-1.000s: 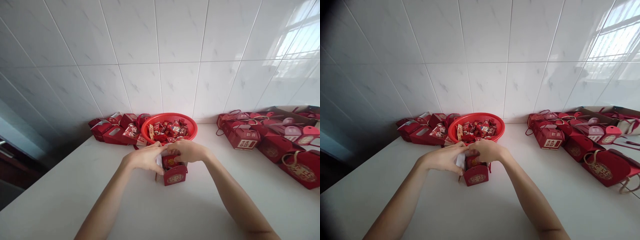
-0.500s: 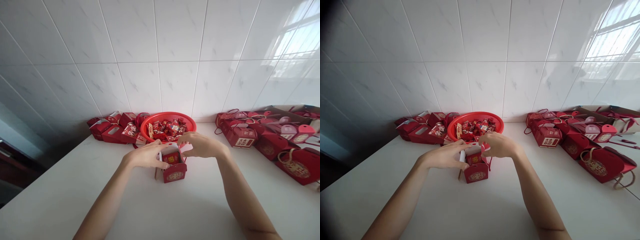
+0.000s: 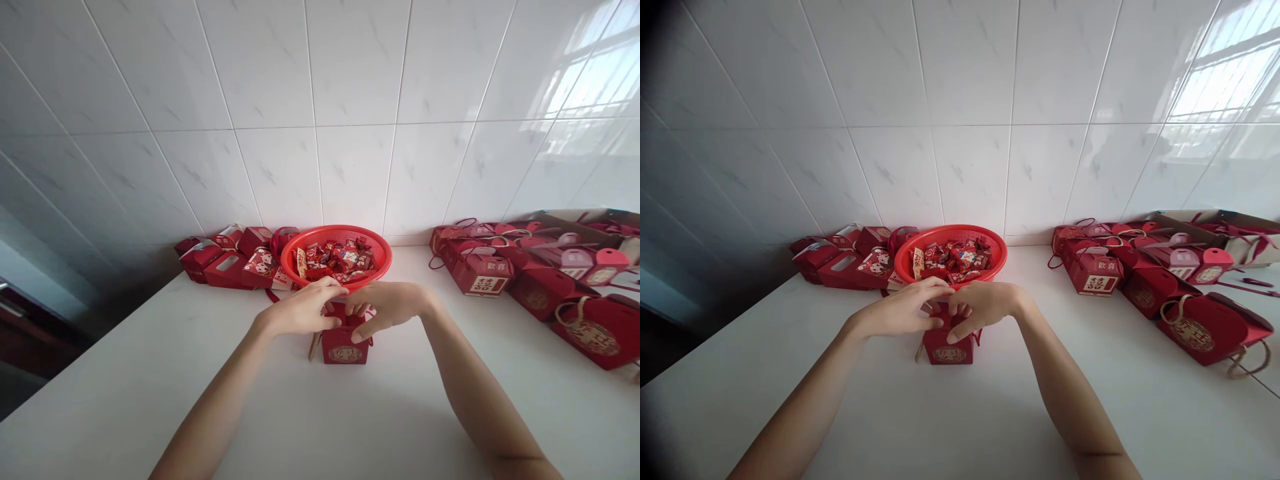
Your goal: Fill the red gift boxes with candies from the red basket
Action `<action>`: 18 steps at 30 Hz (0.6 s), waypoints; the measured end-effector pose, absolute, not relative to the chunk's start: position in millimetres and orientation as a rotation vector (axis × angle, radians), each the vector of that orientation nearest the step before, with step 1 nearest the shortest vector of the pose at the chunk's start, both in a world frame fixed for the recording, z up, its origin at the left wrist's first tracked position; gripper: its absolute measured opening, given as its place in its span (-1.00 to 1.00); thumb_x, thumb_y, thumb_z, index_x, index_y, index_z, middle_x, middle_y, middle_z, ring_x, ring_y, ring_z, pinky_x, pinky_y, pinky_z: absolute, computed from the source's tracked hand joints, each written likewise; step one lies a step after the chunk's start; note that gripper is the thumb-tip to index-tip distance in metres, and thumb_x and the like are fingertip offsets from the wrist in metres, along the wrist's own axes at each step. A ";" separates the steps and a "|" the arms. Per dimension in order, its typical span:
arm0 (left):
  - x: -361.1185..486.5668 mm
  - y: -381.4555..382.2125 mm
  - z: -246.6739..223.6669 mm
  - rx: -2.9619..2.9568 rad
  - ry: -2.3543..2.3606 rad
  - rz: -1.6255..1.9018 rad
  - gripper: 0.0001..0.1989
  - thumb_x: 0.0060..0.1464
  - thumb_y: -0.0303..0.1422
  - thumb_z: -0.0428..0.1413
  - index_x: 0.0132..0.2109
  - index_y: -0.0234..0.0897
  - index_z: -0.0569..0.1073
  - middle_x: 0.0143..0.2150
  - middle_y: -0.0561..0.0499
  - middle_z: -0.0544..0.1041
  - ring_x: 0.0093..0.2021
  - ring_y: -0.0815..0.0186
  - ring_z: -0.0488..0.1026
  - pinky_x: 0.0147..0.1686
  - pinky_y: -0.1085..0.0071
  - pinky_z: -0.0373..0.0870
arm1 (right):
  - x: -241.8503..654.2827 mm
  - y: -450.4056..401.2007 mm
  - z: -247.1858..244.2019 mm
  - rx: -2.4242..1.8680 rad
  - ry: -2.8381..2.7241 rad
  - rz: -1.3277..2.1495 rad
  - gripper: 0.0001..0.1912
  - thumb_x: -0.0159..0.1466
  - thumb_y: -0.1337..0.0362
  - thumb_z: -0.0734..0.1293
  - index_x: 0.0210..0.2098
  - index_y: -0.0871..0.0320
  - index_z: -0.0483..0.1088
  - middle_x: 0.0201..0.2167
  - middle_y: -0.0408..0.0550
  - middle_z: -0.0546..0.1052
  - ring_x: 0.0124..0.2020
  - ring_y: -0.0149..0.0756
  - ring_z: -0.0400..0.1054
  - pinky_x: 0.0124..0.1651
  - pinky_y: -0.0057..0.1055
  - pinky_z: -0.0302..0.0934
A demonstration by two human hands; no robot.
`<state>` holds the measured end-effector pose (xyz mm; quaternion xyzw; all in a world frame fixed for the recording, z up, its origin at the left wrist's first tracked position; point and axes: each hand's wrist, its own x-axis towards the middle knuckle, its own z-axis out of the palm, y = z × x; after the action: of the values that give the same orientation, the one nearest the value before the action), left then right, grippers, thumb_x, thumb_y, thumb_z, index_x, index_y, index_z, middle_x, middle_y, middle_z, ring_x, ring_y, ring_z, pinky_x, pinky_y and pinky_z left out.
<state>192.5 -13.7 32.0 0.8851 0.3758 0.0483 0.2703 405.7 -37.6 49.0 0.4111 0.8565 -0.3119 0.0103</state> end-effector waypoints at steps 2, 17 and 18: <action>193.4 -14.2 32.7 2.387 1.018 0.123 -0.47 0.05 -0.25 0.18 0.20 -0.13 0.43 0.22 -0.08 0.35 -0.01 0.16 0.46 -0.09 0.33 0.38 | 406.5 -36.2 48.7 1.291 2.681 -0.961 -0.60 0.12 0.02 0.49 -0.18 0.15 0.48 -0.12 -0.01 0.57 -0.12 -0.18 0.44 -0.24 -0.41 0.25; 195.3 -13.8 27.9 2.453 1.241 -0.035 -0.75 0.06 -0.23 0.16 -0.11 -0.15 0.58 -0.08 -0.07 0.49 -0.07 0.10 0.45 -0.20 0.30 0.30 | 406.2 -16.7 30.9 1.669 2.478 -0.554 -0.62 0.06 0.15 0.48 -0.14 0.15 0.50 -0.14 0.07 0.56 -0.24 -0.12 0.46 -0.45 -0.41 0.17; 195.8 -14.5 27.9 2.449 1.256 -0.036 -0.76 0.06 -0.23 0.16 -0.12 -0.15 0.57 -0.09 -0.07 0.49 -0.07 0.10 0.45 -0.21 0.30 0.29 | 407.9 -15.0 29.1 1.660 2.469 -0.574 -0.63 0.06 0.16 0.47 -0.14 0.14 0.51 -0.12 0.07 0.57 -0.22 -0.12 0.47 -0.43 -0.41 0.20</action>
<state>195.8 -14.5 27.9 0.8730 0.4476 -0.0127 0.1934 407.9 -15.0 29.1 0.5470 0.8136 -0.1891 0.0559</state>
